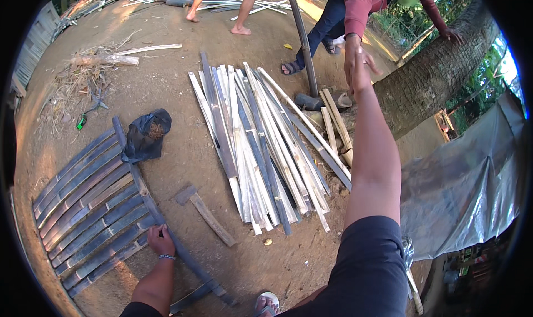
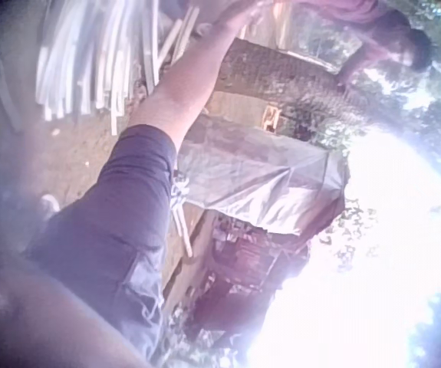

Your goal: The person is assembling a bamboo structure by placing bamboo strips into a frame and securing them using a hammer.

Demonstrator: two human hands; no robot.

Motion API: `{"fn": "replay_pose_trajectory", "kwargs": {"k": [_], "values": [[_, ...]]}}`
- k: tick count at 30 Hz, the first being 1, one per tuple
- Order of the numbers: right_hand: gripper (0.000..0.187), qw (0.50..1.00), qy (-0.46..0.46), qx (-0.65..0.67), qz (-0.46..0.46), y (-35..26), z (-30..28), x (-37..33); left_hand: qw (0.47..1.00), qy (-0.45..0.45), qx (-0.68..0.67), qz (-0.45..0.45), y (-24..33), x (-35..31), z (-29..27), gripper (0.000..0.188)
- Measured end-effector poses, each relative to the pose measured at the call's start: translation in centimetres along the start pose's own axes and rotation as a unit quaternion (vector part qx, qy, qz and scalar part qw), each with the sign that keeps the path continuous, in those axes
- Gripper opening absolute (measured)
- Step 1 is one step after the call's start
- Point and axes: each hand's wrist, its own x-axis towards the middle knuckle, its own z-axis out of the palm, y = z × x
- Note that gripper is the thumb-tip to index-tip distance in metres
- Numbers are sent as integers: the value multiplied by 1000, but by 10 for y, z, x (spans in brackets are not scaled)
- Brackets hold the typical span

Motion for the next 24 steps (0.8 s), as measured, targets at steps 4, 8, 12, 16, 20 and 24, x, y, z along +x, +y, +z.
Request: {"fn": "replay_pose_trajectory", "kwargs": {"k": [4, 8, 12, 16, 20, 24], "values": [[97, 406, -453, -588, -533, 16, -29, 35, 999, -9, 33, -16, -21, 25, -22, 10], [104, 244, -476, -567, -627, -28, -72, 16, 999, 23, 37, 15, -8, 22, -19, 10], [111, 164, -435, -604, -648, -11, -136, 19, 1000, 7, 22, 6, -11, 16, -17, 9], [103, 64, -503, -664, -550, 26, -218, 62, 1000, -6, 18, -1, -10, 16, -15, 8], [104, -42, -541, -751, -375, 73, -354, 101, 999, -6, 43, -3, -17, 20, -24, 7], [96, -150, -617, -722, -275, 88, -481, 154, 1000, 1, 28, 7, -7, 17, -16, 8]]}}
